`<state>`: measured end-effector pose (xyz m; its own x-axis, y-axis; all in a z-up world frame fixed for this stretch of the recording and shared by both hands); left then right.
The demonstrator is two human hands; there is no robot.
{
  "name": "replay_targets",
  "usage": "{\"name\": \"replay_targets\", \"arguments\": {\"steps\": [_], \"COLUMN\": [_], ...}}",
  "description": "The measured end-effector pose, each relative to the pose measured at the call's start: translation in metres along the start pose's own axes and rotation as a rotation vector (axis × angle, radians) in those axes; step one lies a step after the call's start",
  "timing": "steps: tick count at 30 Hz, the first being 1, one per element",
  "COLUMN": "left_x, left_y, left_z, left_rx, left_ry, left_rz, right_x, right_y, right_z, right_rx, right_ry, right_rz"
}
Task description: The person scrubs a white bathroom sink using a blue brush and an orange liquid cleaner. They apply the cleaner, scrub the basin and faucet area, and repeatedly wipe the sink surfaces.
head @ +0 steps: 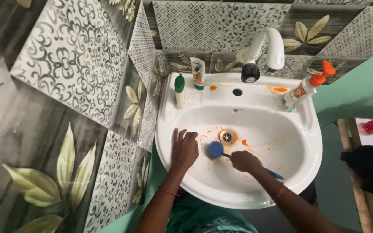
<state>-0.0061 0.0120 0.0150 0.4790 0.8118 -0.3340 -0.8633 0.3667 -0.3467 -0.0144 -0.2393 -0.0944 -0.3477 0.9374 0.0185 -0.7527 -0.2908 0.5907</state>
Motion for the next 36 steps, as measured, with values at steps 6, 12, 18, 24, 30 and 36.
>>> {"name": "replay_targets", "arguments": {"steps": [6,12,18,24,30,36], "left_x": [0.004,0.007,0.011,0.036,0.038,0.039], "left_y": [0.0,0.002,-0.003,-0.013,-0.015,-0.015], "left_z": [-0.001,-0.005,0.001,0.015,0.013,0.008], "left_rx": [0.024,0.03,-0.054,-0.085,-0.004,0.063], "left_ry": [-0.079,-0.052,0.044,0.119,0.094,0.023], "left_rz": [0.034,0.014,0.042,-0.128,-0.119,-0.122], "right_x": [0.016,-0.052,-0.056,0.009,0.032,0.073], "right_y": [-0.035,-0.017,-0.038,-0.109,-0.106,-0.056], "right_z": [0.037,0.002,-0.049,-0.032,0.01,0.036], "right_rx": [-0.059,0.114,0.218,-0.08,-0.275,-0.149], "right_ry": [-0.421,-0.073,-0.01,0.036,-0.396,-0.429], "right_rz": [-0.47,-0.262,-0.055,0.004,-0.185,-0.105]}}
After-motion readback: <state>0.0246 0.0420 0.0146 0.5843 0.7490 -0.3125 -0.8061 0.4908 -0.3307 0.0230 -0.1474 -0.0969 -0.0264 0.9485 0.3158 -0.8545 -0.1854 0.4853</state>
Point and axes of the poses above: each hand's wrist, its own y-axis away from the middle knuckle, its own z-axis out of the back of the hand, x = y × z, the point moved 3 cm from there along -y, towards the middle knuckle, and after that the axes turned 10 degrees about -z, right-handed, at the moved point
